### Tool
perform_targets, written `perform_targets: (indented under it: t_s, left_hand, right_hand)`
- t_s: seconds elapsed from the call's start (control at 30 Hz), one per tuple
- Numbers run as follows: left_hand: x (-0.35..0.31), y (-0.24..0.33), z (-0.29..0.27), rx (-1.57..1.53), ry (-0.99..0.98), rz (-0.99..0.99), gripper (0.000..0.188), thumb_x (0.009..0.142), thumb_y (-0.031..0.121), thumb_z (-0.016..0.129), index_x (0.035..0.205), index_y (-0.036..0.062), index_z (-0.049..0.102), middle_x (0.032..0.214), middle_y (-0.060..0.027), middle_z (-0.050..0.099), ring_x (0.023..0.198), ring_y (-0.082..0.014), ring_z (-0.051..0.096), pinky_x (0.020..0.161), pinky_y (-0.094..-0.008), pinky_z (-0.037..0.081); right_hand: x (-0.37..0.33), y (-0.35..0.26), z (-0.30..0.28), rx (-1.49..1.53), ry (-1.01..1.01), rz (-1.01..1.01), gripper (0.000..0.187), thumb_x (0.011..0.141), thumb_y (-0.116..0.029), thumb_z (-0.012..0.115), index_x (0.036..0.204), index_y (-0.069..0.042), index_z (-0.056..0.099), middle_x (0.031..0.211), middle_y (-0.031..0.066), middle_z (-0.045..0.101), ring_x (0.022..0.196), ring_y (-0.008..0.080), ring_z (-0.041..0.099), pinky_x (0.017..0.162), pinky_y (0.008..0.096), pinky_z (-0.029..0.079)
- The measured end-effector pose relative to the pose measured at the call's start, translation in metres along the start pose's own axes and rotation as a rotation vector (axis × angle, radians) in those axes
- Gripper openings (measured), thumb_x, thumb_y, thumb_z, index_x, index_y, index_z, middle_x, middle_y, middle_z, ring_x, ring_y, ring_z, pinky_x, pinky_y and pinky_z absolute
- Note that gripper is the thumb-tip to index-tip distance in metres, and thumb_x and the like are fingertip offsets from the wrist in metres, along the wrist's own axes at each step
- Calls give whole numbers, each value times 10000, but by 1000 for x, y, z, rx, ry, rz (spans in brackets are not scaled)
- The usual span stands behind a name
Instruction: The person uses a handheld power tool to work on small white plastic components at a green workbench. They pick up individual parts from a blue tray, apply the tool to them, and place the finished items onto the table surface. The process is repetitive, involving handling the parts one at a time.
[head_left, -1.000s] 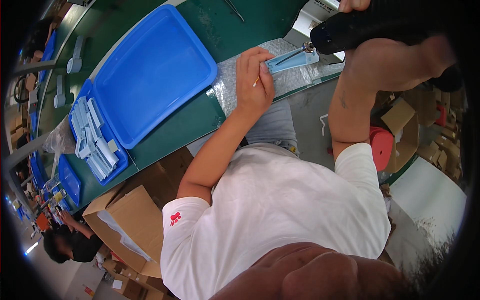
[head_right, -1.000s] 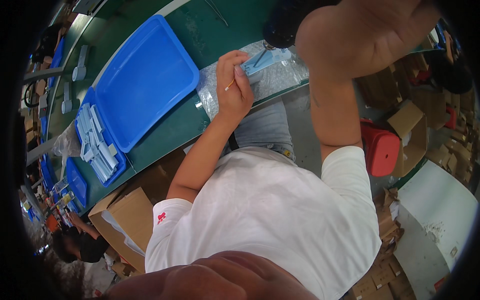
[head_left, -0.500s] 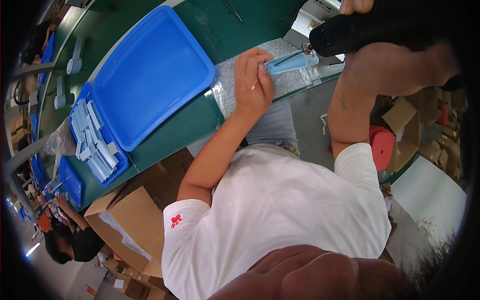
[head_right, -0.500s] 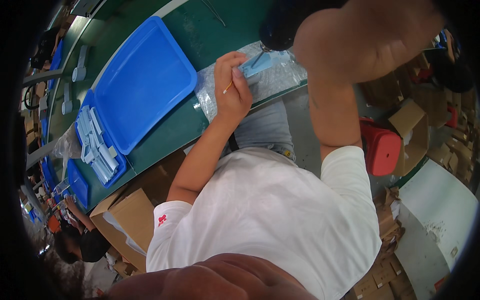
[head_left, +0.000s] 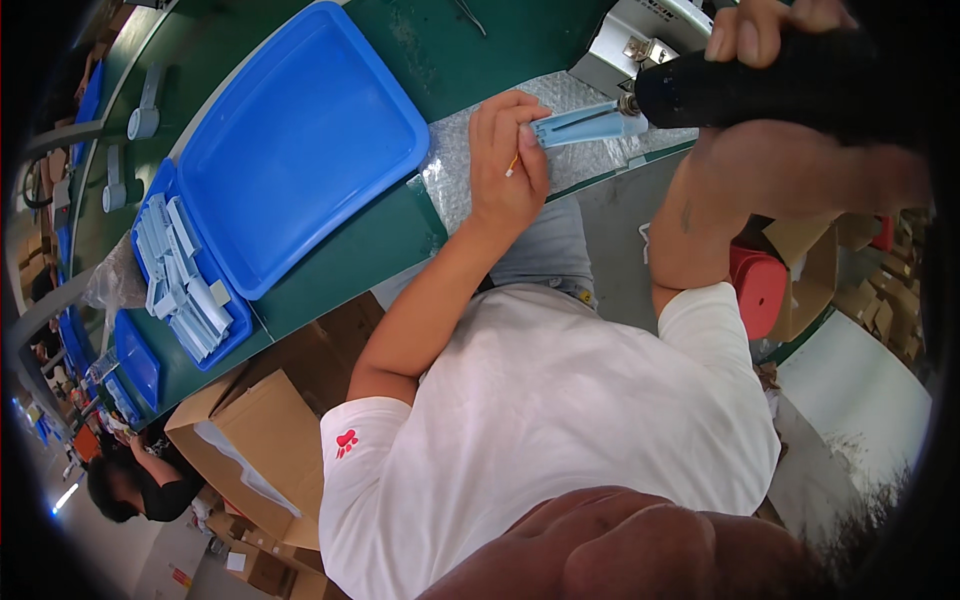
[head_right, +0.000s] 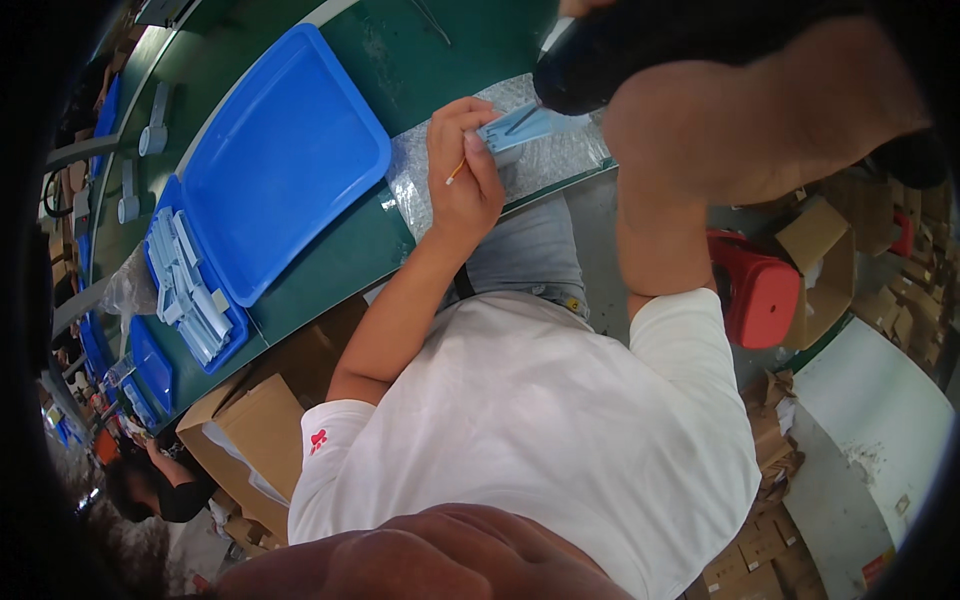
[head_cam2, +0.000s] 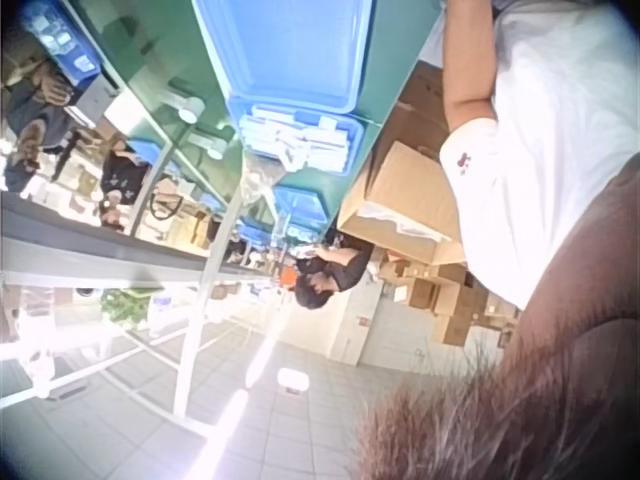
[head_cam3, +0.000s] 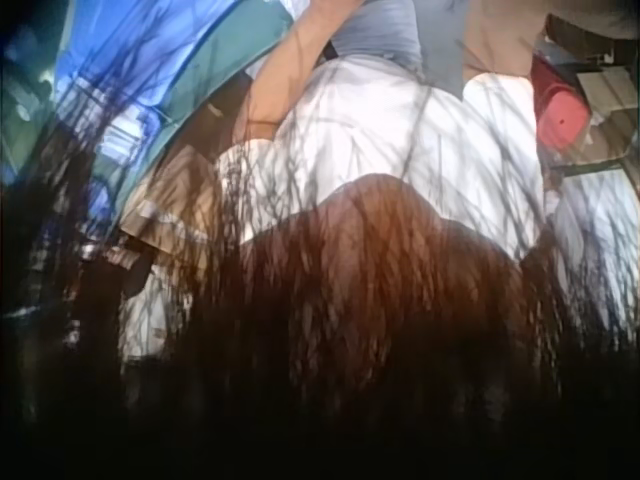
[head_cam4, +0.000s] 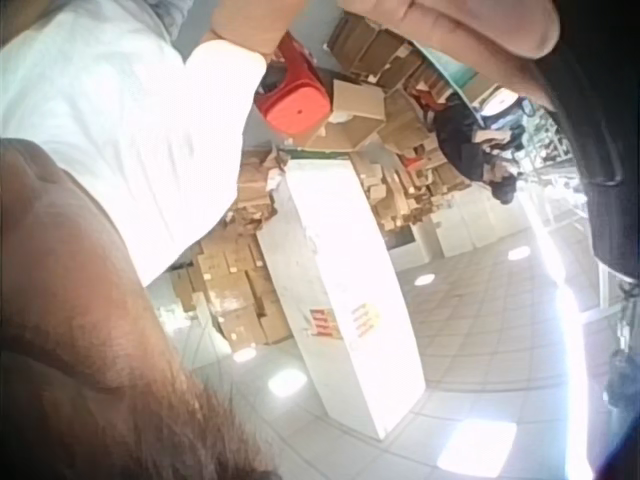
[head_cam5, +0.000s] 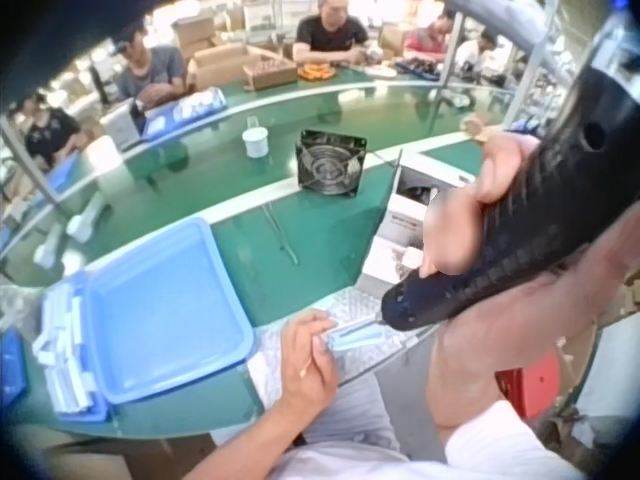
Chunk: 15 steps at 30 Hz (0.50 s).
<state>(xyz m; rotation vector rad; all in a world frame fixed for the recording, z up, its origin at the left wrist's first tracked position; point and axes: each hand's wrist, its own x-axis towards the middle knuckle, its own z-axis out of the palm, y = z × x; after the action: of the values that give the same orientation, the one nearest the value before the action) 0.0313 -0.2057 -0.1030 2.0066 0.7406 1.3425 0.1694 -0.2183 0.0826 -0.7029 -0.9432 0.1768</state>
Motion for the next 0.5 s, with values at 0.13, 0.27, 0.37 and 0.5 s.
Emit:
perform_targets:
  t_s: [0.13,0.27,0.37,0.5]
  left_hand:
    - [1,-1,2,-21,10,5,189,1038,21,420,1076,-40,594,1102,-211,618,1010,-335,606,929,-404,473]
    - [0,-2,4,8,22,30,181,1033,18,421,1084,-36,586,1105,-209,613,1003,-336,604,921,-404,473]
    - [-4,-3,2,-12,66,-17,154,1007,23,461,1079,-14,592,1103,-192,605,1003,-348,583,918,-422,455]
    - [1,3,1,-53,87,-41,154,1017,51,473,1101,-13,584,1095,-199,594,1016,-371,575,921,-435,450]
  right_hand:
    - [-4,3,-7,-13,14,-3,877,861,-905,436,975,-40,525,767,53,525,536,178,545,513,307,478]
    - [-7,-6,6,49,135,93,868,871,-892,440,977,-35,521,779,55,518,533,178,538,503,306,473]
    - [-7,-20,23,98,129,54,755,962,-758,465,1049,-12,538,831,88,561,545,182,553,502,300,483]
    - [27,33,-26,191,272,29,616,1040,-572,507,1245,9,506,943,171,642,628,227,603,585,340,534]
